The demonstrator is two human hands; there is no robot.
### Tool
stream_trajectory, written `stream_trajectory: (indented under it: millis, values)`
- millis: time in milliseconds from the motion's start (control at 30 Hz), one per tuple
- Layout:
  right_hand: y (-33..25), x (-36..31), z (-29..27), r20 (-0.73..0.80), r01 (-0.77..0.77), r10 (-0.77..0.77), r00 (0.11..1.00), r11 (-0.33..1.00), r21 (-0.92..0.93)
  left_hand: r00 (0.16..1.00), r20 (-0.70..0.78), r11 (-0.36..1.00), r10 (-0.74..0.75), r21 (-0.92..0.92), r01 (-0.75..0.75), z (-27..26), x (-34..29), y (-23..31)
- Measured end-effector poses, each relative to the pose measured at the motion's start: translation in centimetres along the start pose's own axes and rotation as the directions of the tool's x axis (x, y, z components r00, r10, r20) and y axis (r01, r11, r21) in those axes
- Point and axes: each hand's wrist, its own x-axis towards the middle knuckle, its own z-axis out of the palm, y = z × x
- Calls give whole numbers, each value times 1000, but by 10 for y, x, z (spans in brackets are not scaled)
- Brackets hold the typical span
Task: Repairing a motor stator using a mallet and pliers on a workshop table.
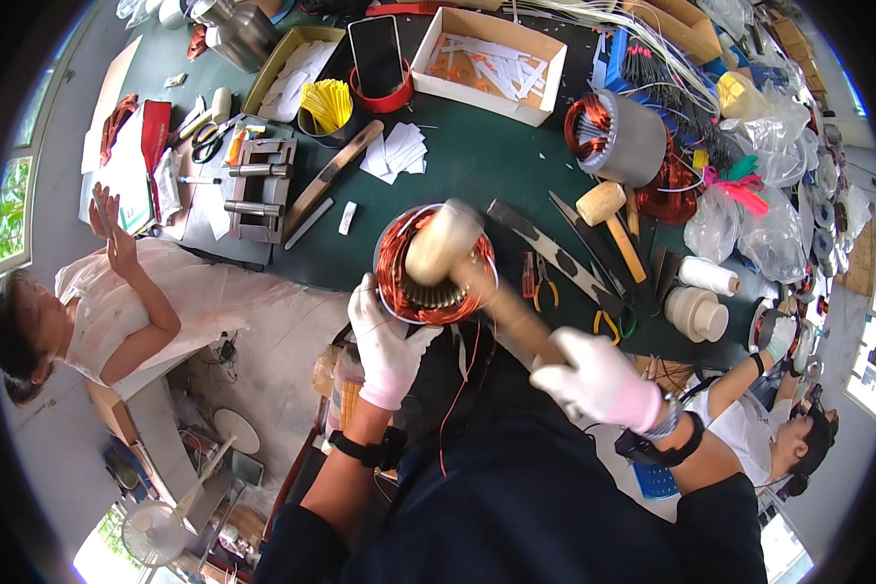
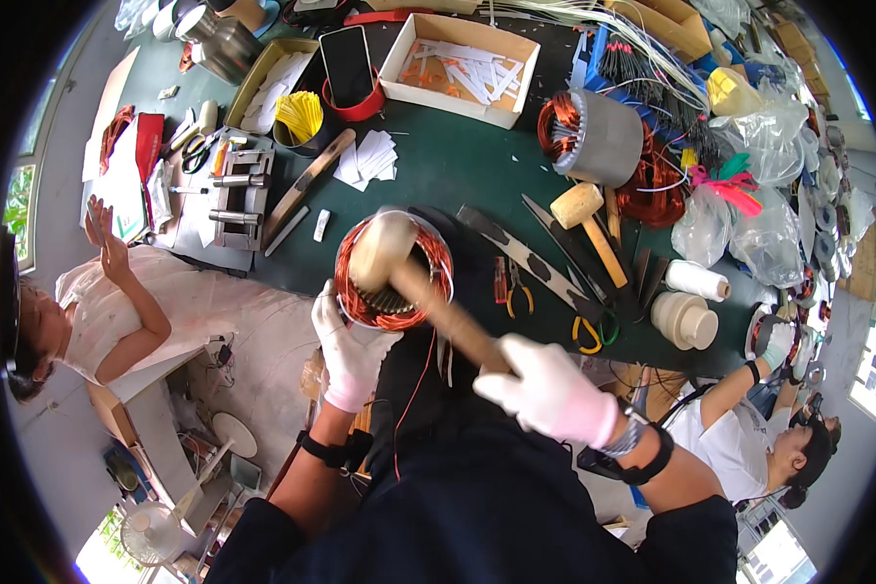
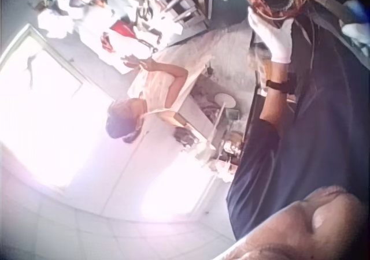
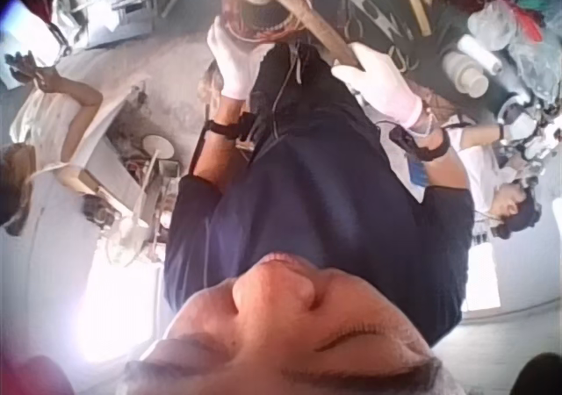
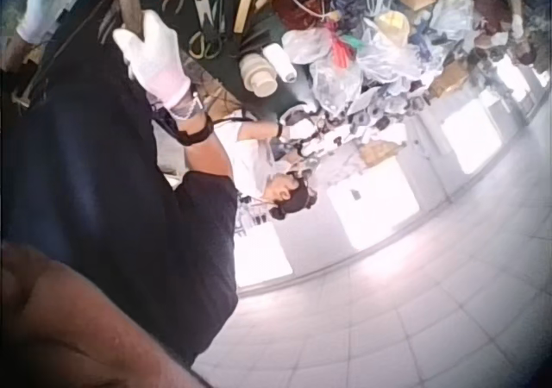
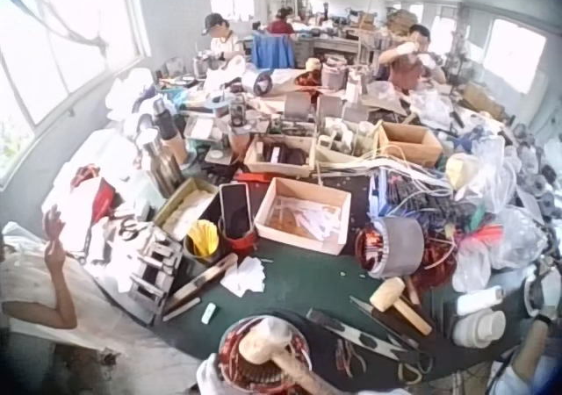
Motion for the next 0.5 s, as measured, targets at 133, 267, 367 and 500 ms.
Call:
stream_trajectory:
  millis: [133,267,367,500]
  values:
    - [26,12,36,-429,363,-163,889,821,440,1000,10,999,10,-41,-10,-1,8,4]
    - [55,23,46,183,0,1,983,1000,-7,998,-23,938,-64,-342,52,13,-1,4]
    - [33,8,21,-87,127,-113,990,976,177,999,39,992,14,-126,-9,-8,-1,8]
    - [47,10,-7,-390,243,-98,916,908,342,998,37,957,-51,-283,60,-32,15,25]
